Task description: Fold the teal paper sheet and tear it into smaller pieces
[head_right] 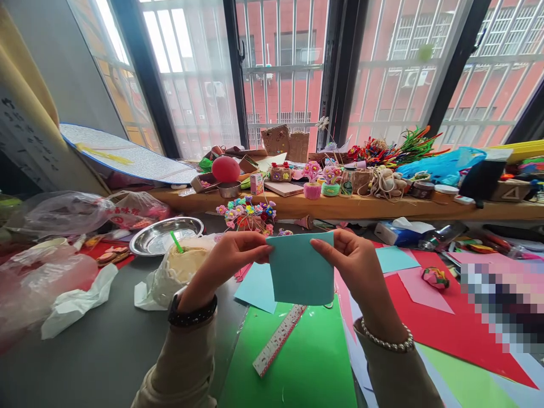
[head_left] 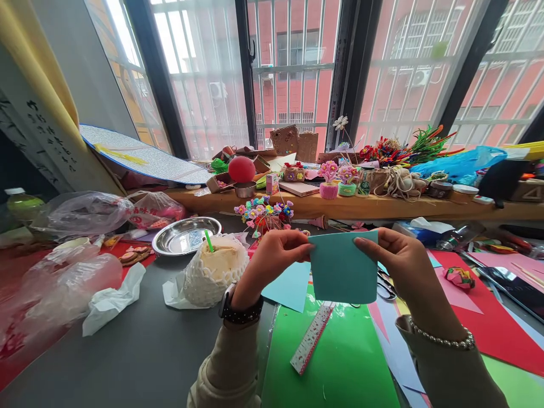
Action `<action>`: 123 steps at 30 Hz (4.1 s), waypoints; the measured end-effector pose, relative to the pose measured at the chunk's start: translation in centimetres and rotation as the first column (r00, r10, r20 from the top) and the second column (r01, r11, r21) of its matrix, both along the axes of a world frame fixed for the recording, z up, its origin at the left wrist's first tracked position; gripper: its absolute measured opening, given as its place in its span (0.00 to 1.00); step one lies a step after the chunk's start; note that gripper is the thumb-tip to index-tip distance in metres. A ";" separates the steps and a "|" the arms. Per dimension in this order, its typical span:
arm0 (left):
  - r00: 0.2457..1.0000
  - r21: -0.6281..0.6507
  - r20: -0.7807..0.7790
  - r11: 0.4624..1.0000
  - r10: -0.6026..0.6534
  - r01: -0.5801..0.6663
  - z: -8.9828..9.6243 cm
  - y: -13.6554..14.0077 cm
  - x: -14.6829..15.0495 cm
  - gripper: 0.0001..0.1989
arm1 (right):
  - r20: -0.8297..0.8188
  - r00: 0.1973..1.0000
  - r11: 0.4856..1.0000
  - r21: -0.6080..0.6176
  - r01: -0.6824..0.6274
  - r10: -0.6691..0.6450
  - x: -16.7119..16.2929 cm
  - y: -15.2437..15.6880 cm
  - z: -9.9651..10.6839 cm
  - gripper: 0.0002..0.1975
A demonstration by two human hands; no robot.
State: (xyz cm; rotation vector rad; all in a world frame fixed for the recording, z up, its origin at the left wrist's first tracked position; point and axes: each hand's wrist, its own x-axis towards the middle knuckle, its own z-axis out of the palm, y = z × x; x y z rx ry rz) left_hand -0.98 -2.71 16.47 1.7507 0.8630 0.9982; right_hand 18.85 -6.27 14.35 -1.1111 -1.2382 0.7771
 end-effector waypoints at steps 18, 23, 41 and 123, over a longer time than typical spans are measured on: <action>0.947 0.506 -0.220 0.858 0.232 -0.093 -0.5 -1.3 2.0 0.05 | 0.233 0.972 0.995 0.098 -0.009 -0.014 -1.3 -1.0 0.5 0.10; 0.937 0.534 -0.223 0.838 0.270 -0.114 -0.3 -1.4 1.7 0.05 | 0.292 0.954 0.993 0.112 0.037 -0.068 -0.7 -1.1 0.6 0.08; 0.879 0.662 -0.312 0.746 0.360 -0.070 -0.1 -2.2 1.7 0.06 | 0.428 0.879 0.955 0.280 0.094 -0.212 -1.2 -1.5 0.6 0.05; 0.925 0.704 -0.243 0.709 0.292 -0.039 0.2 -1.6 0.2 0.04 | 0.682 0.717 0.950 0.297 -0.092 -0.144 -0.6 -0.6 0.3 0.05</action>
